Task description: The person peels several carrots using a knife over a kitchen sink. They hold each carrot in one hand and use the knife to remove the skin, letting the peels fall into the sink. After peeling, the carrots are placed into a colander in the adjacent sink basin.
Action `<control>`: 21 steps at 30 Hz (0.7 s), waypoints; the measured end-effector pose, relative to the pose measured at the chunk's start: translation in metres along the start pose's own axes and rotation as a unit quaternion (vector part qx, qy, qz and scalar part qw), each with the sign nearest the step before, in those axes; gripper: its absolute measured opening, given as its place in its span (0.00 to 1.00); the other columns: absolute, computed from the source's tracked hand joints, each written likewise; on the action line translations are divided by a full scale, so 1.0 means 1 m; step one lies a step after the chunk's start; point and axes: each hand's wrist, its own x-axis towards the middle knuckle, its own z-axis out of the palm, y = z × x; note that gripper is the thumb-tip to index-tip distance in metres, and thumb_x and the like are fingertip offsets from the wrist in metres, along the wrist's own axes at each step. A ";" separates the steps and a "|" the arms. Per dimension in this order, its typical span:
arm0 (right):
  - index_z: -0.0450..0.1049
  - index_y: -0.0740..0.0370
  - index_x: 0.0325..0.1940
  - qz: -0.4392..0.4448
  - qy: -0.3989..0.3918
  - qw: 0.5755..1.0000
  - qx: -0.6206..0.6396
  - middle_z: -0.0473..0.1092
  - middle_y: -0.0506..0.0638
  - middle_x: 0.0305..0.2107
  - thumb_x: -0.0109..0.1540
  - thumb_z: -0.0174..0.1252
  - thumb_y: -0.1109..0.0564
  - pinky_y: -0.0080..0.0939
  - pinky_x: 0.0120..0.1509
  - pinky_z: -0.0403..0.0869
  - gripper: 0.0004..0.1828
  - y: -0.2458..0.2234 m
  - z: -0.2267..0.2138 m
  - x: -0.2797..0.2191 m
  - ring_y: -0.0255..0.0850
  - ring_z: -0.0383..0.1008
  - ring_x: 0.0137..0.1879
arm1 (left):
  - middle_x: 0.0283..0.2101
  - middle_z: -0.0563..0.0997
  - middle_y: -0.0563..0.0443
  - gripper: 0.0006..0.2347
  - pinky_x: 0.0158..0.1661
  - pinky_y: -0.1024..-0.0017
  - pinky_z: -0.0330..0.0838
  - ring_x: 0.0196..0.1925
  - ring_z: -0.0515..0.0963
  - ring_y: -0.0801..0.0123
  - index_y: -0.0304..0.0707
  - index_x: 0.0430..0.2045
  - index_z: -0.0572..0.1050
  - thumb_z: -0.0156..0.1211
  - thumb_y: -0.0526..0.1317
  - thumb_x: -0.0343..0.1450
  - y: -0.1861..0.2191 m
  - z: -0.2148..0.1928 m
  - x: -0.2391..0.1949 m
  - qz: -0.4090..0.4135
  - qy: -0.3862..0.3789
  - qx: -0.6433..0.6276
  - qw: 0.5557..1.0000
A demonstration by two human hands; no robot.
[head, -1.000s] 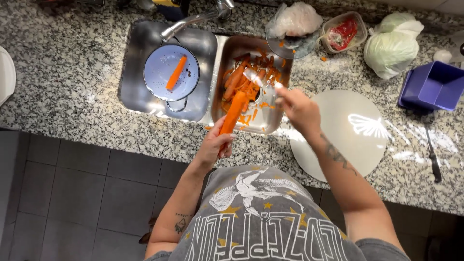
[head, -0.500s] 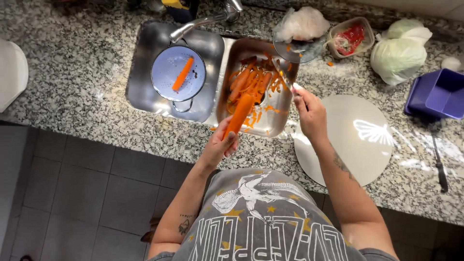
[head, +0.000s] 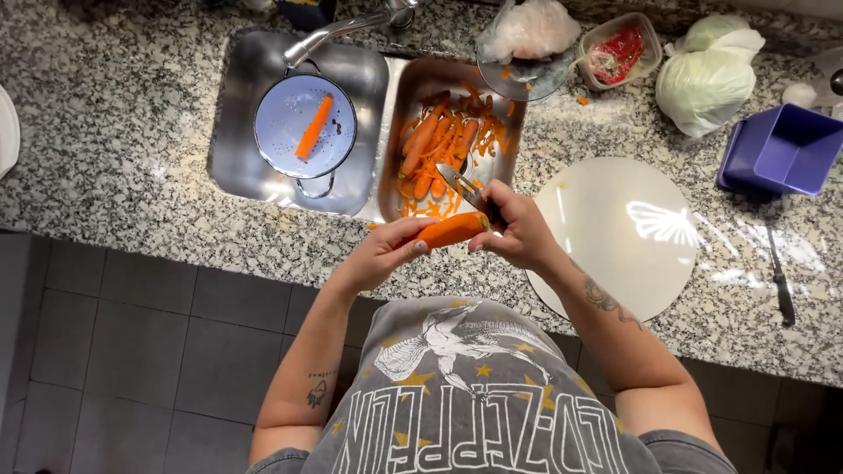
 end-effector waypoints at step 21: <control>0.63 0.55 0.25 0.191 0.110 0.976 -0.005 0.54 0.44 0.09 0.64 0.44 0.35 0.33 0.20 0.56 0.25 0.039 0.048 0.010 0.34 0.53 0.17 | 0.39 0.76 0.42 0.15 0.42 0.63 0.70 0.38 0.77 0.58 0.41 0.51 0.71 0.54 0.44 0.71 -0.018 0.012 0.011 -0.039 0.206 0.138 0.968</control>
